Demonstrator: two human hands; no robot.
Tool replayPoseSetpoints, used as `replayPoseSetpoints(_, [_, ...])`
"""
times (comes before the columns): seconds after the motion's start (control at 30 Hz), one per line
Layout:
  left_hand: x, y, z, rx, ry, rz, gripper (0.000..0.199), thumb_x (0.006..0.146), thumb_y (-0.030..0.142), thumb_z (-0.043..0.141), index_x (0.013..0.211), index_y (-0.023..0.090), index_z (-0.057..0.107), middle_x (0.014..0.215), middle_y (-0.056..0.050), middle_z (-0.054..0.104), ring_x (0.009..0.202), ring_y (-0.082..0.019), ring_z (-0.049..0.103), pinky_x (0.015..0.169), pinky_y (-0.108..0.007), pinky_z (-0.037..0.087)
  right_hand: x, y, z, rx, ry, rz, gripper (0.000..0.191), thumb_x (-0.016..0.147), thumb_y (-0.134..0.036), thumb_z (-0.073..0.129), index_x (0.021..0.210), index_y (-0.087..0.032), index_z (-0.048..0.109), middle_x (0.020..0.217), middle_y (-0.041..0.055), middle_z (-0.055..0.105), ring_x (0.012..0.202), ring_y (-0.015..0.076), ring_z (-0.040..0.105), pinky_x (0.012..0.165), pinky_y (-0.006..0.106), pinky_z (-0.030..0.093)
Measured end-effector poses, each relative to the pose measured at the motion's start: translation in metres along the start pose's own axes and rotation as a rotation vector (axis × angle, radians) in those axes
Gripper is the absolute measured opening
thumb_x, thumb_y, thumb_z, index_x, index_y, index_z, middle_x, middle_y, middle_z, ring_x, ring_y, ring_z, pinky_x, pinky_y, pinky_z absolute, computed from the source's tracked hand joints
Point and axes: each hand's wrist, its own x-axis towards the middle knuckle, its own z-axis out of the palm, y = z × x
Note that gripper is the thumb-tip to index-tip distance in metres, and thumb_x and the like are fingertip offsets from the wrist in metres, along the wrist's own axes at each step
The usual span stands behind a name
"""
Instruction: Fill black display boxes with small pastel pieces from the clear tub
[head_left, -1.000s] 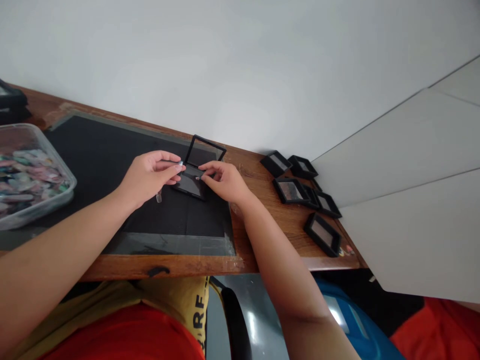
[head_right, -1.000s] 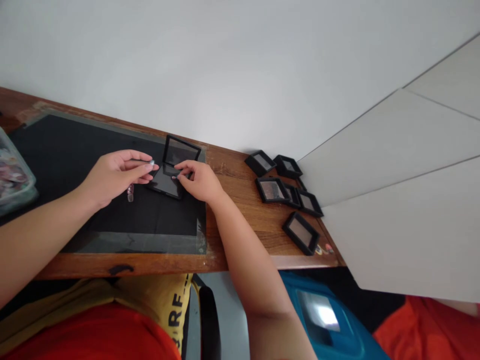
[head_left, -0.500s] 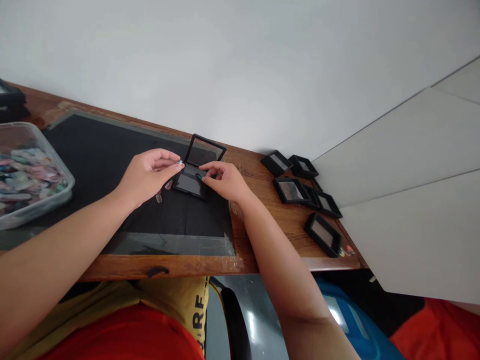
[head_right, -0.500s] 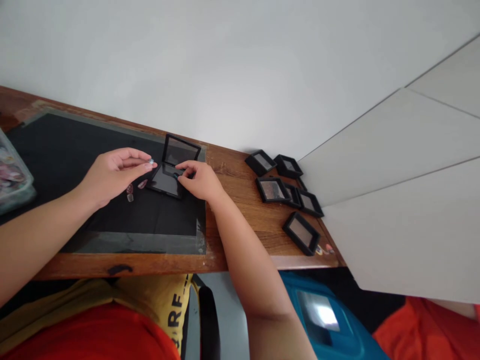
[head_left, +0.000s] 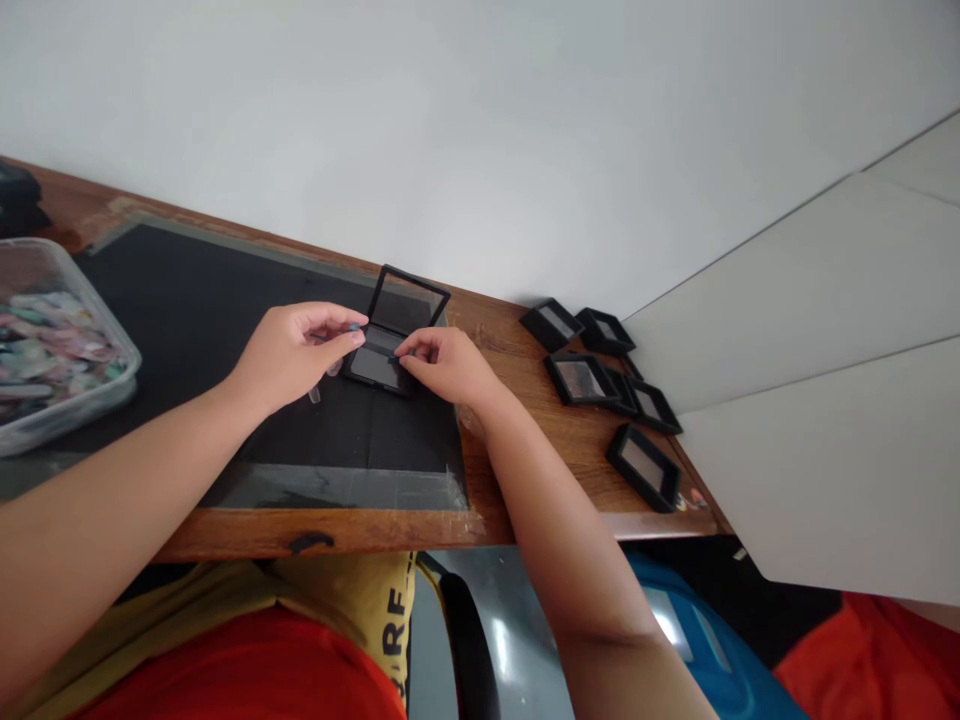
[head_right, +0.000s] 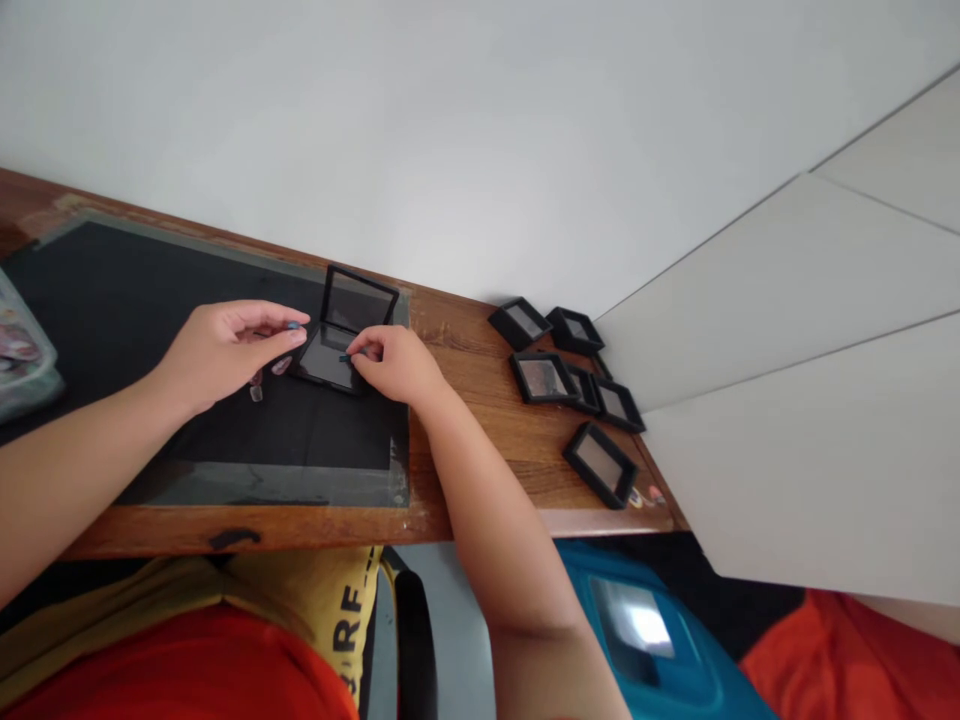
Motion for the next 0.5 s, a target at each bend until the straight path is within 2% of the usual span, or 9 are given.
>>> replayPoseSetpoints(0.1, [-0.0004,-0.0001,0.0004,0.001,-0.011,0.001,0.024,0.081,0.038,0.08,0.1,0.025,0.085,0.091,-0.006,0.082,0.067,-0.018,0.069,0.063,-0.029,0.057,-0.0013,-0.0006,0.0001,-0.047,0.036,-0.024,0.014,0.087,-0.017,0.064,0.091,-0.016,0.077,0.064,-0.0039,0.06,0.06,0.0109,0.05,0.062,0.027,0.037])
replayPoseSetpoints(0.17, [0.0001,-0.0004,0.0002,0.036,-0.001,0.037,0.021,0.08,0.038,0.08,0.096,0.026,0.085,0.093,-0.005,0.082,0.073,-0.019,0.071,0.072,-0.031,0.06,-0.0022,-0.0011,-0.0001,-0.081,0.055,-0.026,0.014,0.088,-0.017,0.064,0.092,-0.017,0.077,0.065,-0.0034,0.061,0.061,0.0114,0.051,0.062,0.027,0.036])
replayPoseSetpoints(0.23, [0.001,-0.0009,-0.0003,0.095,0.015,0.12,0.015,0.081,0.037,0.08,0.092,0.029,0.086,0.099,-0.005,0.083,0.088,-0.022,0.073,0.086,-0.034,0.059,-0.0027,-0.0017,-0.0001,-0.094,0.057,-0.021,0.014,0.088,-0.017,0.064,0.092,-0.017,0.077,0.065,-0.0031,0.062,0.061,0.0115,0.051,0.062,0.027,0.036])
replayPoseSetpoints(0.3, [0.002,-0.0016,-0.0008,0.162,0.032,0.199,0.011,0.082,0.035,0.079,0.09,0.032,0.086,0.107,-0.004,0.082,0.103,-0.024,0.072,0.092,-0.034,0.056,-0.0028,-0.0022,0.0002,-0.085,0.043,-0.017,0.012,0.088,-0.019,0.065,0.092,-0.017,0.077,0.065,-0.0031,0.062,0.06,0.0112,0.051,0.062,0.027,0.036])
replayPoseSetpoints(0.43, [0.0029,-0.0027,-0.0013,0.245,0.042,0.225,0.012,0.084,0.037,0.078,0.092,0.035,0.087,0.108,-0.003,0.08,0.102,-0.024,0.07,0.08,-0.032,0.052,-0.0019,-0.0031,0.0012,-0.068,0.025,-0.003,0.01,0.088,-0.024,0.072,0.09,-0.017,0.078,0.064,-0.0037,0.062,0.058,0.0106,0.051,0.061,0.026,0.036])
replayPoseSetpoints(0.5, [0.0025,-0.0023,-0.001,0.243,0.013,0.229,0.012,0.084,0.038,0.078,0.092,0.035,0.087,0.107,-0.003,0.081,0.1,-0.024,0.07,0.082,-0.032,0.053,-0.0013,-0.0038,0.0018,-0.069,0.024,0.005,0.009,0.087,-0.025,0.074,0.09,-0.017,0.078,0.064,-0.0039,0.061,0.059,0.0106,0.051,0.062,0.026,0.036])
